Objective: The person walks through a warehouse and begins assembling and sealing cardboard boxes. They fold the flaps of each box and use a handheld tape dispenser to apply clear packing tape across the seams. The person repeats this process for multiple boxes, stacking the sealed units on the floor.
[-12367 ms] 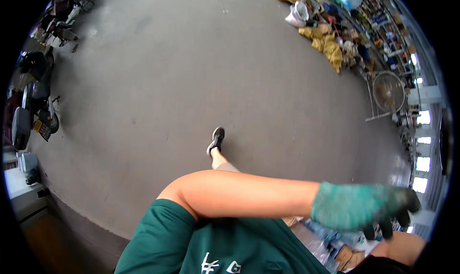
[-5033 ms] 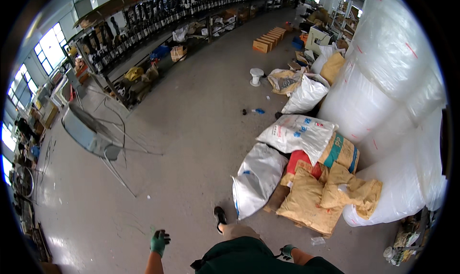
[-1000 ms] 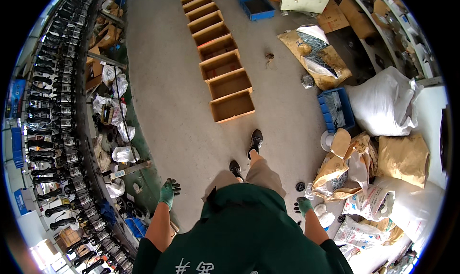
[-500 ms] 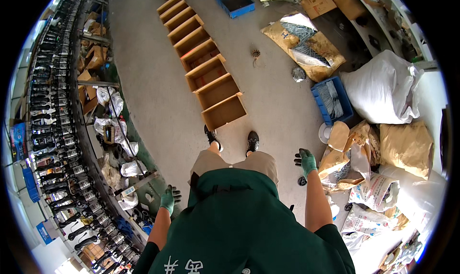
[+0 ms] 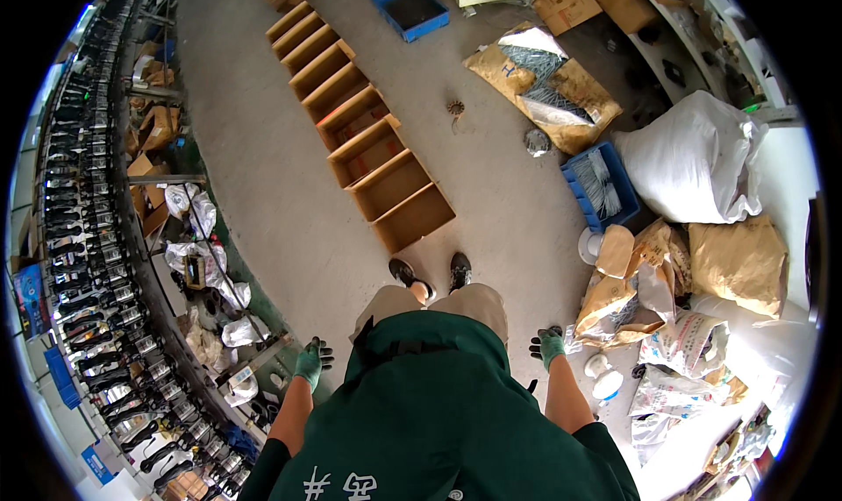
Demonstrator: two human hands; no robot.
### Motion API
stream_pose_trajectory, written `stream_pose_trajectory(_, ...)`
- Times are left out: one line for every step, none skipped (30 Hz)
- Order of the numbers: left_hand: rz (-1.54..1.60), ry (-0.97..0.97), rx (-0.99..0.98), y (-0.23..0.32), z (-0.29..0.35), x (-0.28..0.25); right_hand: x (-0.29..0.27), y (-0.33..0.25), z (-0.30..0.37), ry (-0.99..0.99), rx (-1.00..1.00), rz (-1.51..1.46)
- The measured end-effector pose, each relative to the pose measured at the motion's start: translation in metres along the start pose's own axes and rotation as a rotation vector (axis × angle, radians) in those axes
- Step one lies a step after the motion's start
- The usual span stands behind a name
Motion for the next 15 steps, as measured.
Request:
stream_pose_trajectory(-0.016,-0.019,-0.017,-0.001,-0.012,-0.001,0.004,-0.008,0.004,0.006,-0.013,-0.009)
stream_pose_trajectory(-0.027,-0.043,-0.028,0.005,-0.023,0.005,0.009,-0.022,0.011,0.014,-0.034,-0.023)
stream_pose_trajectory(-0.026,-0.050,-0.043,0.012,-0.035,0.014,0.013,-0.037,0.019,0.010,-0.060,-0.026)
stream_pose_trajectory(-0.022,-0.071,-0.018,0.018,-0.047,0.026,0.015,-0.056,0.025,0.017,-0.112,-0.028)
stream_pose_trajectory(-0.021,-0.096,0.007,0.031,-0.054,0.040,0.014,-0.078,0.039,0.026,-0.161,-0.031)
stream_pose_trajectory(-0.009,-0.095,0.061,0.057,-0.060,0.046,0.026,-0.103,0.050,0.004,-0.227,-0.050)
stream_pose_trajectory(0.017,-0.081,0.115,0.087,-0.073,0.050,0.036,-0.122,0.059,-0.016,-0.268,-0.030)
stream_pose_trajectory(0.045,-0.080,0.126,0.105,-0.087,0.063,0.036,-0.139,0.061,-0.010,-0.294,-0.033)
stream_pose_trajectory(0.059,-0.079,0.122,0.115,-0.099,0.073,0.034,-0.147,0.063,0.000,-0.302,-0.030)
stream_pose_trajectory(0.073,-0.073,0.120,0.120,-0.103,0.083,0.030,-0.159,0.066,0.005,-0.311,-0.027)
stream_pose_trajectory(0.135,-0.065,0.095,0.130,-0.106,0.093,0.028,-0.173,0.071,-0.015,-0.255,-0.035)
stream_pose_trajectory(0.193,-0.064,0.075,0.147,-0.110,0.107,0.023,-0.183,0.063,-0.019,-0.265,0.031)
stream_pose_trajectory(0.212,-0.070,0.057,0.164,-0.112,0.120,0.018,-0.198,0.053,-0.009,-0.252,0.077)
stream_pose_trajectory(0.217,-0.074,0.022,0.176,-0.105,0.130,0.013,-0.208,0.049,0.003,-0.220,0.133)
stream_pose_trajectory(0.223,-0.079,-0.011,0.188,-0.103,0.144,0.006,-0.218,0.040,0.021,-0.164,0.162)
Point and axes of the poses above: each hand's wrist, its own z-axis away from the middle knuckle, its own x-axis out of the palm, y = z × x, the point moved 1 cm from there along -z, towards the middle knuckle, and after that the axes turned 15 degrees about y, right-handed, at the moved point
